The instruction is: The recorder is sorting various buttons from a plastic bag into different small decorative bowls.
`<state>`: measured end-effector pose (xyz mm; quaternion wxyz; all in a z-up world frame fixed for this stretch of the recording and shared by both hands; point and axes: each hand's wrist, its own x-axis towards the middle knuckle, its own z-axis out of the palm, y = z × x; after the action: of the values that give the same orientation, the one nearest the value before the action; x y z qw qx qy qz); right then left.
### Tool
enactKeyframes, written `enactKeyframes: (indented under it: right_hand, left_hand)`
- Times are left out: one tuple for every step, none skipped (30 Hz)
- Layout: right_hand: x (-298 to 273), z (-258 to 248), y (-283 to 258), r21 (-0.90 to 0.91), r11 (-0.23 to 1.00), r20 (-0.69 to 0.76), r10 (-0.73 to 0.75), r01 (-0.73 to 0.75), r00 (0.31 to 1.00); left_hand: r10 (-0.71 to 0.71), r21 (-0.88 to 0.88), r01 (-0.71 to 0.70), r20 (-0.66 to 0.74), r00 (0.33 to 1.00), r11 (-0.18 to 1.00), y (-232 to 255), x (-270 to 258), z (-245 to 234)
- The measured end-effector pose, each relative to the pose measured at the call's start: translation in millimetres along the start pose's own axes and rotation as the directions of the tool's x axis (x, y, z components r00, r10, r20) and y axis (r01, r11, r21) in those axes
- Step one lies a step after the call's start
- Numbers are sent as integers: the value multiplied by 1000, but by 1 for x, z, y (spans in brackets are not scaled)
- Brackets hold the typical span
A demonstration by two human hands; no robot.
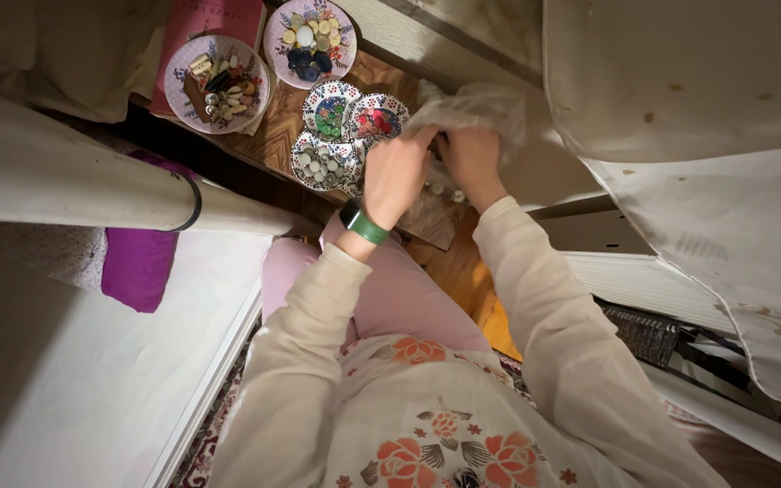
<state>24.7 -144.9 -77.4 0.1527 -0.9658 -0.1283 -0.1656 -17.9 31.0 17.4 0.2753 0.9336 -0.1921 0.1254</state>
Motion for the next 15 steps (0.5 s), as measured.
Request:
enactKeyframes:
  right_hand:
    - [0, -6, -3, -1, 1000, 0, -1, 1, 1000]
    - [-1, -12, -6, 1, 1000, 11, 8, -8, 1000]
    - [-1, -18, -9, 3, 1000, 23, 15, -15, 1000]
    - [-4, -26, -11, 3, 1000, 24, 14, -14, 1000]
    - [-7, -33, -13, 29, 999, 47, 27, -28, 999]
    - [-9, -40, -16, 53, 998, 69, 40, -44, 997]
    - [-16, -54, -25, 55, 998, 69, 32, -36, 997]
    - [-23, -69, -34, 151, 989, -47, 11, -4, 999]
    - [-32, -84, -42, 240, 970, -161, 2, 37, 987]
    - [-38, -96, -51, 239, 970, -160, -4, 42, 987]
    - [-47, -108, -60, 301, 950, -214, -12, 78, 977]
    - [-55, -120, -69, 360, 926, -269, -16, 116, 963]
    - [-60, -127, -72, 358, 927, -267, -16, 114, 964]
    - [-66, -135, -76, 332, 924, -314, -83, 191, 946]
    - [-70, -143, -80, 301, 915, -363, -149, 267, 920]
  left_hand:
    - [0, -1, 0, -1, 1000, 1000, 1, -2, 0]
    - [-28, -54, 28, -5, 1000, 998, 3, -4, -1]
    - [-57, -106, 56, -8, 998, 993, 4, -7, -2]
    - [-59, -106, 58, -8, 998, 993, 5, -12, 0]
    - [-99, -174, 96, -13, 995, 980, 6, -18, 1]
    - [-140, -241, 132, -16, 990, 962, 7, -24, 1]
    - [-144, -239, 135, -22, 989, 962, 9, -29, -1]
    - [-208, -316, 189, -30, 978, 930, 11, -33, -5]
    - [-271, -395, 238, -30, 962, 887, 14, -38, -7]
    - [-275, -396, 240, -34, 961, 886, 8, -45, 4]
    - [-305, -606, 247, 7, 952, 757, 4, -53, 15]
    - [-324, -778, 243, 54, 945, 580, -1, -61, 26]
    - [-324, -779, 244, 56, 944, 578, 2, -66, 22]
    - [-310, -883, 268, 150, 939, 385, 5, -71, 18]
    - [-271, -941, 289, 236, 933, 178, 7, -74, 13]
